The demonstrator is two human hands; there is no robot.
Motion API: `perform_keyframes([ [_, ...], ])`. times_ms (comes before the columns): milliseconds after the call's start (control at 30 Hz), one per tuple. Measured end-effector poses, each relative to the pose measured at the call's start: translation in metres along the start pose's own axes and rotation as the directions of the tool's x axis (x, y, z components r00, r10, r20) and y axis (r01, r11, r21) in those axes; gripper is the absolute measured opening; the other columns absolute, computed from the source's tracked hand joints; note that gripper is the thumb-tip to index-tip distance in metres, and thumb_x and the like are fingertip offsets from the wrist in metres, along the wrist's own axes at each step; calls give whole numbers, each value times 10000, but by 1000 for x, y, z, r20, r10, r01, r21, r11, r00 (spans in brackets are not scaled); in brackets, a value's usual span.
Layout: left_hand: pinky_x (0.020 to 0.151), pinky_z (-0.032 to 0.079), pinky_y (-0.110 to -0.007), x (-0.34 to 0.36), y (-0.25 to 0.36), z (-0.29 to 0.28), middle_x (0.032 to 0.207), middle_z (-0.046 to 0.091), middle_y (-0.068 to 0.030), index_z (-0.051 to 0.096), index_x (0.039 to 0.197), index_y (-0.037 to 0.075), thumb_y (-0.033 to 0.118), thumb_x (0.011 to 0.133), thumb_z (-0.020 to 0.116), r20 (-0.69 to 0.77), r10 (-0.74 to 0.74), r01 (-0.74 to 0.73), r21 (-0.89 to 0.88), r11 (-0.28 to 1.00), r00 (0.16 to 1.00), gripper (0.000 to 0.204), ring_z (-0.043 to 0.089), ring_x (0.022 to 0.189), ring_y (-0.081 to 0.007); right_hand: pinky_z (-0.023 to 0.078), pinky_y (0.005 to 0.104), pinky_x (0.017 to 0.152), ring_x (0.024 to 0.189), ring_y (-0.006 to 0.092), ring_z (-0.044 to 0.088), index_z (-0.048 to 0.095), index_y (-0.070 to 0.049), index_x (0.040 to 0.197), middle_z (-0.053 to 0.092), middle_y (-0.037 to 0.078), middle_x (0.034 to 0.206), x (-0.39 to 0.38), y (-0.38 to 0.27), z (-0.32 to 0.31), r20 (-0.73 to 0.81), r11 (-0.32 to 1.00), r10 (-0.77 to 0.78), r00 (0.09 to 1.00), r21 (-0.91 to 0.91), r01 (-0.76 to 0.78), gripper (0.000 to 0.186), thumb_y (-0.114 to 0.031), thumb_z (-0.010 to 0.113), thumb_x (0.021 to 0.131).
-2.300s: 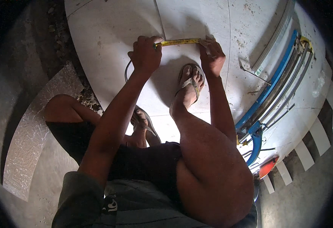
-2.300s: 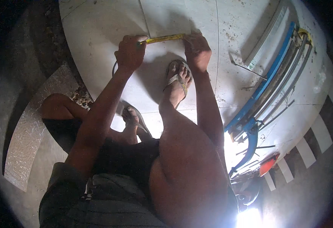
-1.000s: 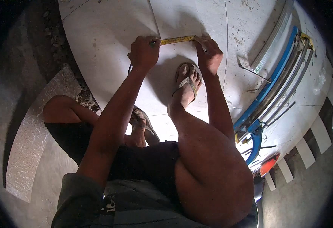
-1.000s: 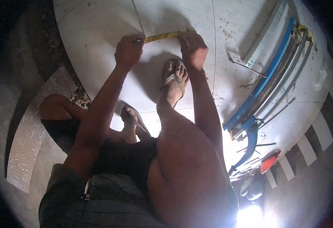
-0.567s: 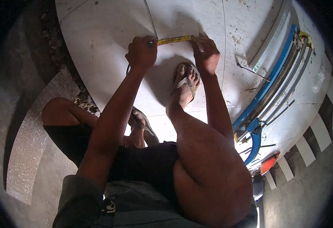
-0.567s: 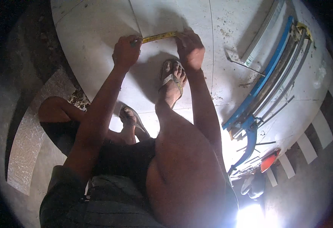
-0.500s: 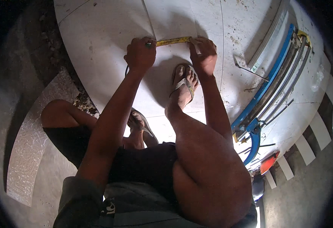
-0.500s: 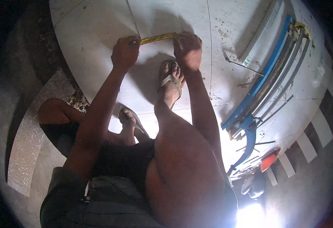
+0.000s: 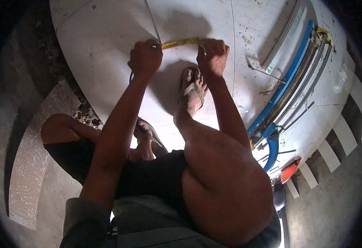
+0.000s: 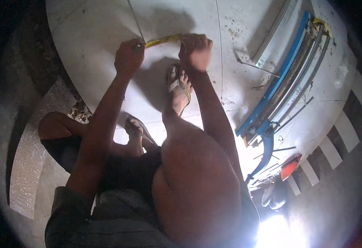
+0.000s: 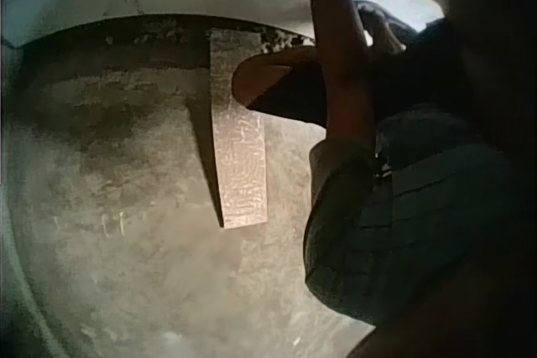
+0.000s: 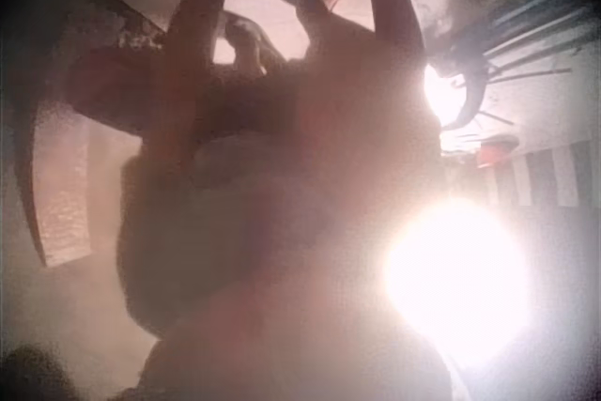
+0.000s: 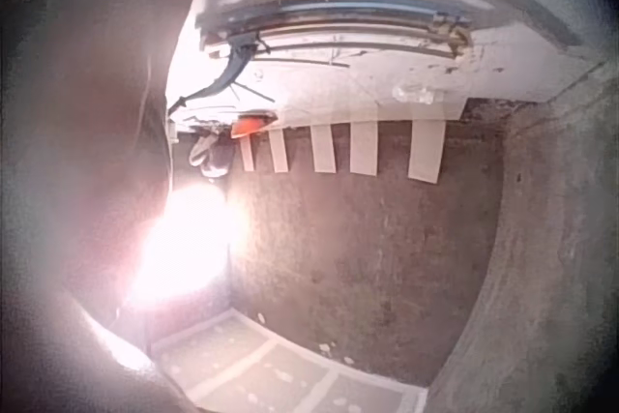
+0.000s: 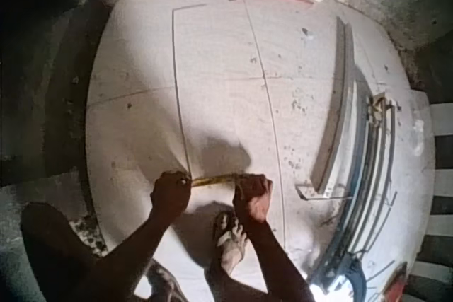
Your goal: The person measures a tile piece with a tape measure, cuts it using a manual tile cutter, and fits the cut tile onto the floor.
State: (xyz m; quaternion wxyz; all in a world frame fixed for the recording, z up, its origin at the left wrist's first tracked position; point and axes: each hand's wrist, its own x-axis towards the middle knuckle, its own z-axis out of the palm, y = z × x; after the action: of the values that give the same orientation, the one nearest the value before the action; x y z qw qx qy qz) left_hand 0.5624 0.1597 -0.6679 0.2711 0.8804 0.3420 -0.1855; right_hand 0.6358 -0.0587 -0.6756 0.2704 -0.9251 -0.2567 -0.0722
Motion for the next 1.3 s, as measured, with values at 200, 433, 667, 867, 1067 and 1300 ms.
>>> perform_keyframes([
  [200,918,547,-526,-1,-3,11,1100,709,-125,770,1078,178,350,951,652,-76,114,-110,58,992,991,245,675,1070,-358,455,431,818,924,245,626,753,-183,971,725,-4,989,2,2,-3,26,1000,14,1000,-8,-14,213,-59,730,799],
  [433,872,553,-469,-10,6,7,942,718,-148,761,1018,131,325,951,665,-101,143,-143,10,990,985,227,687,985,-347,463,426,820,926,243,636,752,-174,974,723,1,979,-1,6,-5,15,999,35,999,38,-36,220,-49,731,794],
  [667,799,561,-497,-9,-1,8,937,709,-155,759,1016,132,336,954,666,-192,240,-221,117,968,952,233,694,901,-369,466,400,821,934,238,659,767,-143,949,744,19,978,5,-1,-7,29,997,46,999,60,-48,187,-38,780,795],
  [867,764,573,-490,-14,-1,10,974,703,-145,765,1013,127,354,952,671,-211,244,-199,213,957,947,253,695,877,-370,473,401,843,945,242,653,770,-137,946,735,27,960,1,-1,-9,63,995,61,996,70,-65,178,-46,777,793],
  [1067,795,569,-455,-11,-3,17,1013,704,-110,756,1020,141,289,933,703,-169,183,-169,97,981,968,180,686,930,-327,482,419,821,915,275,656,743,-115,921,725,54,958,1,3,-13,62,997,30,998,65,-34,128,-38,754,820],
  [1300,889,557,-453,-11,-26,4,1059,706,-130,736,1063,90,271,934,711,-51,438,-436,46,899,898,223,685,972,-331,475,436,796,884,289,642,707,-97,923,702,66,936,-15,-12,-34,164,996,86,983,2,-87,84,-95,743,847],
])
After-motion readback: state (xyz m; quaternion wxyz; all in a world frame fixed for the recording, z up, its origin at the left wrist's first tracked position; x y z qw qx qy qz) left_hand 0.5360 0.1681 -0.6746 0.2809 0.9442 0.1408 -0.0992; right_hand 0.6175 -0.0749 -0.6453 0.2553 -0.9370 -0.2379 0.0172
